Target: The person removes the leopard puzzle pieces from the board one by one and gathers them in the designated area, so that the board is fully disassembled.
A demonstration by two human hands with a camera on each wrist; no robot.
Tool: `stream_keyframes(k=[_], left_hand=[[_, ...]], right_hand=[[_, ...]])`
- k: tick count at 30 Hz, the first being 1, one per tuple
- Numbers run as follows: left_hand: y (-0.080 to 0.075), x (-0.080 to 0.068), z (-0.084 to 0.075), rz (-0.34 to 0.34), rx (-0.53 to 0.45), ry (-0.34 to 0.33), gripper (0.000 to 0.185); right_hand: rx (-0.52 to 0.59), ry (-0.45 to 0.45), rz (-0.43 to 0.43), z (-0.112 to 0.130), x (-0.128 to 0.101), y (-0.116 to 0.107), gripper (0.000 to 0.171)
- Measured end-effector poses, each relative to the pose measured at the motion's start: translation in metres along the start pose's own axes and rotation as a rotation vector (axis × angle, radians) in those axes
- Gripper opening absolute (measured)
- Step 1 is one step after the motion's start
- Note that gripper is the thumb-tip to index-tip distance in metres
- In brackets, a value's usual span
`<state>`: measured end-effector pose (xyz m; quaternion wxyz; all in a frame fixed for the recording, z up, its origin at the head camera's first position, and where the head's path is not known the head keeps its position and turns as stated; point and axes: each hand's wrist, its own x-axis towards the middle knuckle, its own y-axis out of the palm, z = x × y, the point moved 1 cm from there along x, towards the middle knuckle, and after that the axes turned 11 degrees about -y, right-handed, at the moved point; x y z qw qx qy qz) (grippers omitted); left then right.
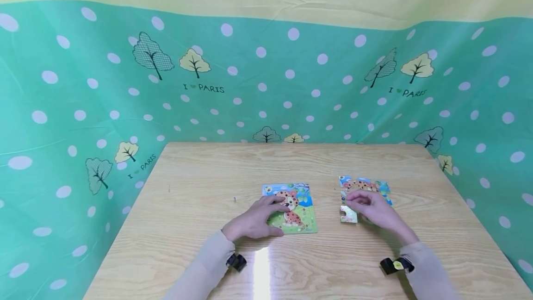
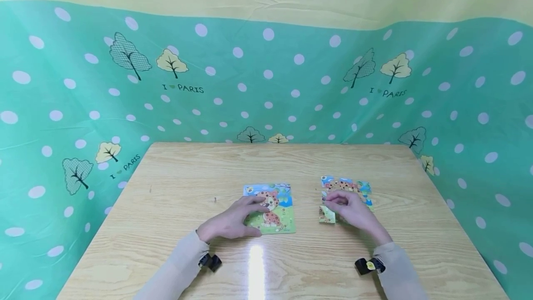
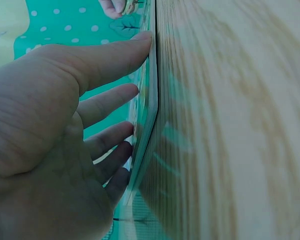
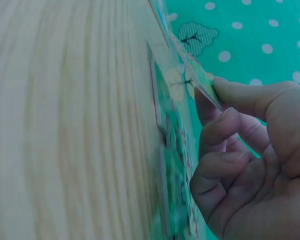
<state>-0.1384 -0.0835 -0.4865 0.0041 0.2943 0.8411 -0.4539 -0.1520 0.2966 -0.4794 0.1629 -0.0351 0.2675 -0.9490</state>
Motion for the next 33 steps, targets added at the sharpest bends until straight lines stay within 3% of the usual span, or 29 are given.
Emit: stream_keyframes(k=[9, 19, 27, 33], left_hand=[[-0.001, 0.001, 0.001, 0.003, 0.01, 0.004, 0.065], [0.0, -0.001, -0.001, 0.012, 0.008, -0.001, 0.065], [0.0, -0.001, -0.002, 0.014, 0.001, -0.005, 0.065], [0.0, -0.001, 0.0, 0.016, -0.006, 0.004, 0.064]], right_hand=[[-0.017, 0.018, -0.034, -0.003, -0.008, -0.01, 0.034], [-0.112, 0.022, -0.08, -0.01, -0.021, -0.024, 0.038], [-0.088, 0.083, -0.119, -0.019, -0.034, -0.042, 0.044], [-0.156, 0.126, -0.147, -0.03, -0.045, -0.06, 0.05]])
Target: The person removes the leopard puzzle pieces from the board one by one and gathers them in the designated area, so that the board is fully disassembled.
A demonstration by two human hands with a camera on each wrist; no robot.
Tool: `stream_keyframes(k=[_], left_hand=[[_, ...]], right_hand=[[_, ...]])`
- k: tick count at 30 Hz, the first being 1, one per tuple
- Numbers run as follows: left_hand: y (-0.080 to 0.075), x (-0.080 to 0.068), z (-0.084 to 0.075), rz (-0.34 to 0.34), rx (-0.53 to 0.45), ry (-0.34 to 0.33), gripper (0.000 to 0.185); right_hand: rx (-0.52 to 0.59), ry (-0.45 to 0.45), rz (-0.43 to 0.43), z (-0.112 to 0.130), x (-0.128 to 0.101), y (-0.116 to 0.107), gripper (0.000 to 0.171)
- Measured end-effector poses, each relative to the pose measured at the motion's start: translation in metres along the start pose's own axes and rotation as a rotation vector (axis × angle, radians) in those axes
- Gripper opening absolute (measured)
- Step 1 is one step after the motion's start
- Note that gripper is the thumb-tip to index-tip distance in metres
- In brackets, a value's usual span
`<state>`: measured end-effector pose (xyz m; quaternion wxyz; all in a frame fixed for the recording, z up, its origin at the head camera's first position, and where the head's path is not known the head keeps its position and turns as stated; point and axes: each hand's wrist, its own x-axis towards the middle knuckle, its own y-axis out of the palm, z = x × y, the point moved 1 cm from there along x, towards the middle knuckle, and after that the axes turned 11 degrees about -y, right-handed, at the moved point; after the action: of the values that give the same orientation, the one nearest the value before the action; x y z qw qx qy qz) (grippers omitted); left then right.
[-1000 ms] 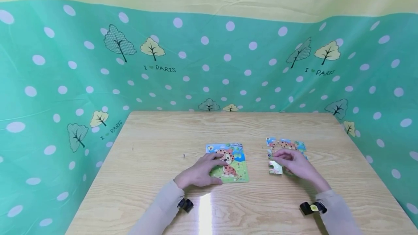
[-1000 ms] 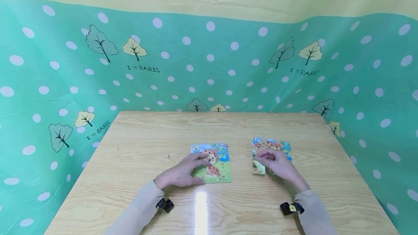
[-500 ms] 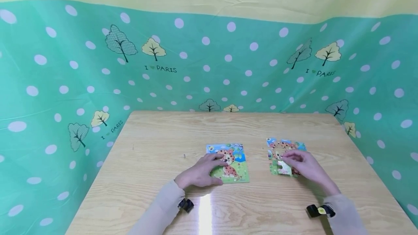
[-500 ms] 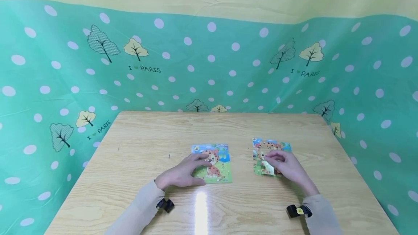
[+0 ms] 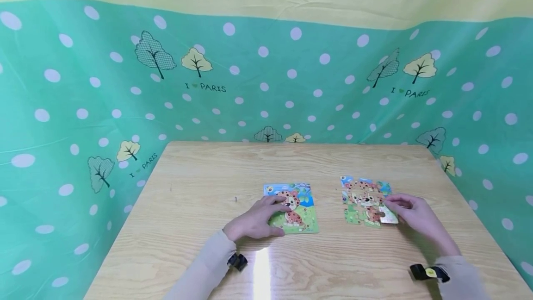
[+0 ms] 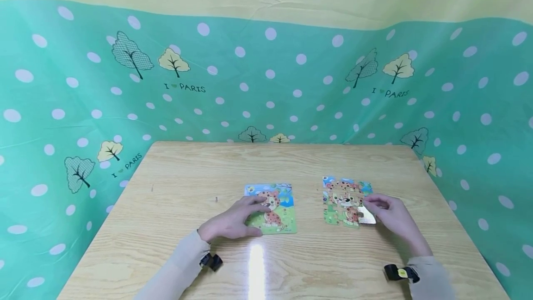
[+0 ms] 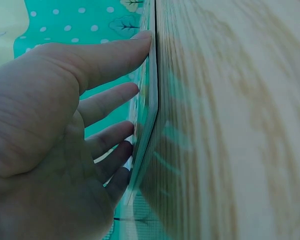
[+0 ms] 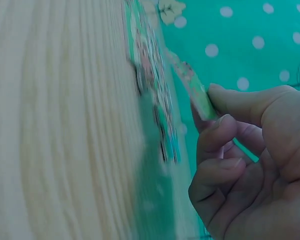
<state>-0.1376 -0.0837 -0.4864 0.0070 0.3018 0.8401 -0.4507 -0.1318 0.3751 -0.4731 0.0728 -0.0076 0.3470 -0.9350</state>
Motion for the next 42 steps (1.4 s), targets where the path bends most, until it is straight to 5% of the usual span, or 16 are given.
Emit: stream_keyframes(k=[27, 34, 42], left_hand=[[0.0, -0.002, -0.007, -0.031, 0.06, -0.017, 0.066], [-0.002, -0.001, -0.007, -0.073, 0.136, 0.001, 0.066], [-0.02, -0.006, 0.003, -0.193, 0.069, 0.056, 0.051]], right_hand=[[-0.154, 0.058, -0.01, -0.014, -0.013, -0.007, 0.047], [-0.095, 0.003, -0.062, 0.001, -0.016, -0.013, 0.051], [-0.084, -0.052, -0.175, 0.043, -0.003, -0.01, 0.052]])
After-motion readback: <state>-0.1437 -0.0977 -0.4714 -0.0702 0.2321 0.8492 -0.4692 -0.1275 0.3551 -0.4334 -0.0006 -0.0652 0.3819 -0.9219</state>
